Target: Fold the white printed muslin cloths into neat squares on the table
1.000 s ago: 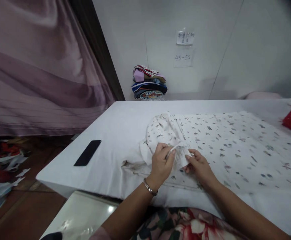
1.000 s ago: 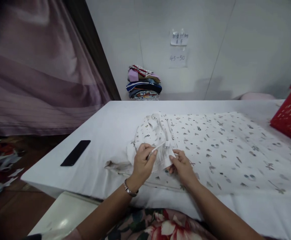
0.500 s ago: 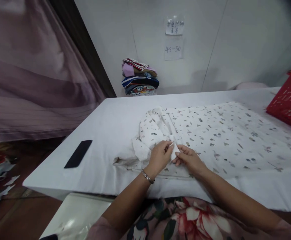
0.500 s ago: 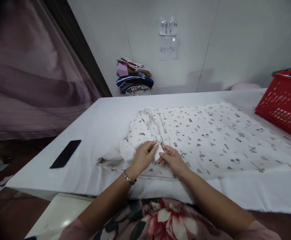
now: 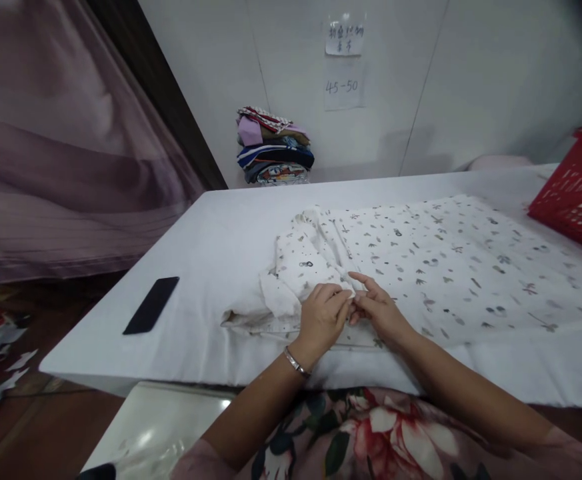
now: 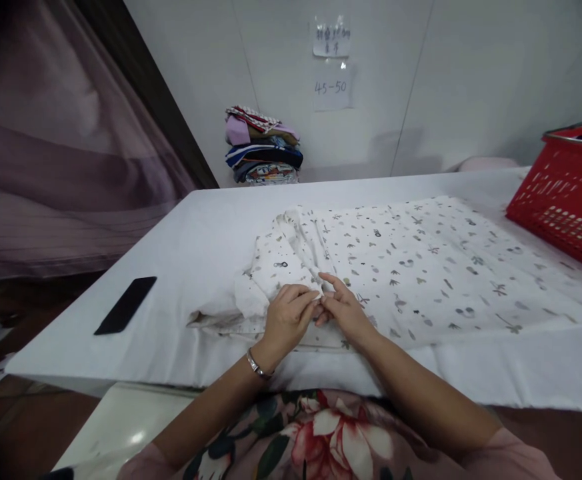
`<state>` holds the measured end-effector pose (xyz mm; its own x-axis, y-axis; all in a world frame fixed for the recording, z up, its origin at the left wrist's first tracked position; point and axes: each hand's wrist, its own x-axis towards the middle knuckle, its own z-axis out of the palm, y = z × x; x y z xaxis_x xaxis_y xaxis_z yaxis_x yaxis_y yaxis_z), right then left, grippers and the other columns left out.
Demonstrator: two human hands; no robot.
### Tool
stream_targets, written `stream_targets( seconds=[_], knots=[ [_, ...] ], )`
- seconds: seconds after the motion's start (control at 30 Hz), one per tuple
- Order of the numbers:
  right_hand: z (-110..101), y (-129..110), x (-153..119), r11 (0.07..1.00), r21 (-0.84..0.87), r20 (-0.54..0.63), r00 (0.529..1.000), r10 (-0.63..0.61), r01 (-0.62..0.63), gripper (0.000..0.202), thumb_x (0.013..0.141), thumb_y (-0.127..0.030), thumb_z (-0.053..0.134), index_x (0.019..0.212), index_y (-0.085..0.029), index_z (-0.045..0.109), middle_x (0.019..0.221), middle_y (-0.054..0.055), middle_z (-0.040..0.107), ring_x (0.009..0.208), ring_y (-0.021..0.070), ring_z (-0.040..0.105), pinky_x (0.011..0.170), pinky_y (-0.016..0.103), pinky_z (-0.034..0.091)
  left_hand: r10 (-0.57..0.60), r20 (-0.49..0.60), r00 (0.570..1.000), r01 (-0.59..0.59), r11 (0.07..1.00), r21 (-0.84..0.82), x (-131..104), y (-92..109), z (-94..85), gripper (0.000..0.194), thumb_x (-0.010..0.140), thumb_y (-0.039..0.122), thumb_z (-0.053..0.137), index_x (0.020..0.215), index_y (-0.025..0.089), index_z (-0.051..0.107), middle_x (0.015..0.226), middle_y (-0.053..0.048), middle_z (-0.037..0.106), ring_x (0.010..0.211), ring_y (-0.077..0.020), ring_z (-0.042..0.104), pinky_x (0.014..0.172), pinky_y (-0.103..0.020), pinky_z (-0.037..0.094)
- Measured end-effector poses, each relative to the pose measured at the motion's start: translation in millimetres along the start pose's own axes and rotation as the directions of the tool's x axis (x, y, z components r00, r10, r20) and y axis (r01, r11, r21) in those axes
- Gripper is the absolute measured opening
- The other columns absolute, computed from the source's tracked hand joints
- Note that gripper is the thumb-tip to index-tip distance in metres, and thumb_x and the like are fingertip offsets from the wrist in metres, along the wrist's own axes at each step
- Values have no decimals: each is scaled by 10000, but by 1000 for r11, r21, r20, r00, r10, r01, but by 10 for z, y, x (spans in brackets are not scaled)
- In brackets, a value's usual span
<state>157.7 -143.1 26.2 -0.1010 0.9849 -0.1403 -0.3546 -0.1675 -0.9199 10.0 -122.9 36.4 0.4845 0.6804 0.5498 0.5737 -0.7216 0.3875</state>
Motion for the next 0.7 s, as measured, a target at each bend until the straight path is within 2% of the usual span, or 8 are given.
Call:
stream_targets(
  seconds=[0.1, 0.23, 0.5, 0.7],
  knots=[
    [6, -26, -27, 1000, 2, 23, 1000, 3, -4, 783, 718, -320, 641, 1415, -227, 296, 679, -40, 639, 578, 145, 605, 549, 281, 514, -23, -2, 1000, 23, 1000, -8, 0, 4, -2, 205, 914, 218, 457, 989, 196, 647, 887, -54, 604, 857, -172, 514, 744, -312, 447],
    [-8, -19, -41, 1000, 16, 37, 999, 0, 0, 842, 731, -312, 622, 1470, -246, 225, 678, -37, 633, 601, 148, 600, 570, 289, 517, -3, 30, 1000, 3, 1000, 8, -25, 4, -8, 220, 919, 223, 443, 1016, 205, 640, 899, -58, 597, 861, -177, 512, 744, -321, 448],
    [-44, 3, -50, 1000, 28, 30, 1000, 0, -1, 769, 767, -352, 606, 1460, -265, 283, 680, -21, 629, 658, 171, 601, 595, 298, 509, 8, 84, 996, -6, 1000, -22, -65, 2, -49, 231, 910, 204, 437, 1061, 212, 611, 941, -62, 582, 906, -192, 498, 775, -345, 453],
    [-30, -37, -69, 994, -106, 6, 1000, 5, -5, 750, 763, -403, 663, 1422, -221, 354, 614, -32, 626, 520, 145, 552, 560, 278, 461, -30, 106, 994, 43, 991, -127, -85, 78, -83, 224, 859, 210, 514, 1066, 216, 602, 1003, -62, 594, 955, -189, 528, 823, -343, 466]
  ],
)
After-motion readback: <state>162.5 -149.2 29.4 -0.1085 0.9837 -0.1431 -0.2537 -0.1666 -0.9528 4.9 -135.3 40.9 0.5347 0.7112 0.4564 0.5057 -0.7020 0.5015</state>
